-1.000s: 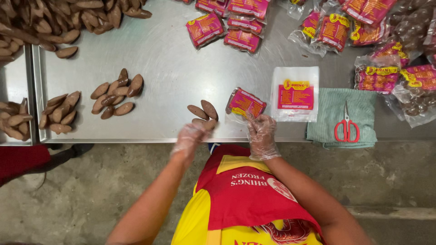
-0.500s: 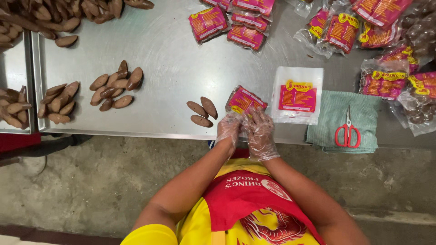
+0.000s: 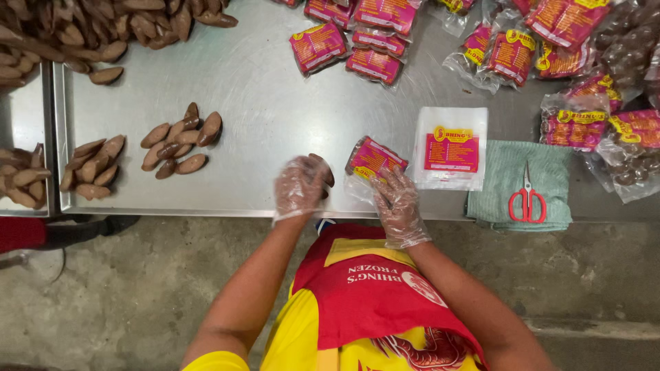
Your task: The person places brown, oblong food items into small plastic bags on a metal table. They fold the top of the bags to seal them and place the finished packages into a pile. The person wears gloves and a red apron while working.
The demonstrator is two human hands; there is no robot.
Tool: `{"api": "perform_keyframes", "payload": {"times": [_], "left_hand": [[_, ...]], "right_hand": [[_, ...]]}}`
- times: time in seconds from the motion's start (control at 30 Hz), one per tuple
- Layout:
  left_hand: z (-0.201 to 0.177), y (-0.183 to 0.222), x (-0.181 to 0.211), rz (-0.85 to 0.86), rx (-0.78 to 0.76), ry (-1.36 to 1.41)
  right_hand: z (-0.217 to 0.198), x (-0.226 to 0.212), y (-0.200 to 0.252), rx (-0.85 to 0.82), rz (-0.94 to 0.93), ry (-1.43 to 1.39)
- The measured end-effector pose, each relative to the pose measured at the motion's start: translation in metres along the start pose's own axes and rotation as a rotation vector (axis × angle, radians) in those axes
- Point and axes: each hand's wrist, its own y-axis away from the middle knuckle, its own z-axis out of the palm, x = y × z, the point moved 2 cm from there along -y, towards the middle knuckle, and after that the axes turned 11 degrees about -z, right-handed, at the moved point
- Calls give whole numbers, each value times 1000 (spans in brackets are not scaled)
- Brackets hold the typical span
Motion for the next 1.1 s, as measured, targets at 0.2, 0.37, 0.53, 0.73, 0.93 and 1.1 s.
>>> {"api": "perform_keyframes", "payload": {"times": [0.2, 0.37, 0.53, 0.73, 0.93, 1.1], "left_hand": [[16, -10, 16, 254, 290, -481], [33, -18, 5, 337, 117, -380], [11, 12, -39, -60, -468, 304], [61, 46, -59, -422, -832, 980], [127, 30, -56, -366, -807, 1524], [137, 12, -41, -303, -673, 1538]], "right_hand": [[6, -10, 3, 198, 45, 120], [16, -4, 3, 102, 68, 169], [12, -11, -13, 71, -7, 253], [21, -9, -19, -128, -13, 281], [22, -3, -11, 88, -207, 119], [25, 7, -15, 150, -232, 87]]}}
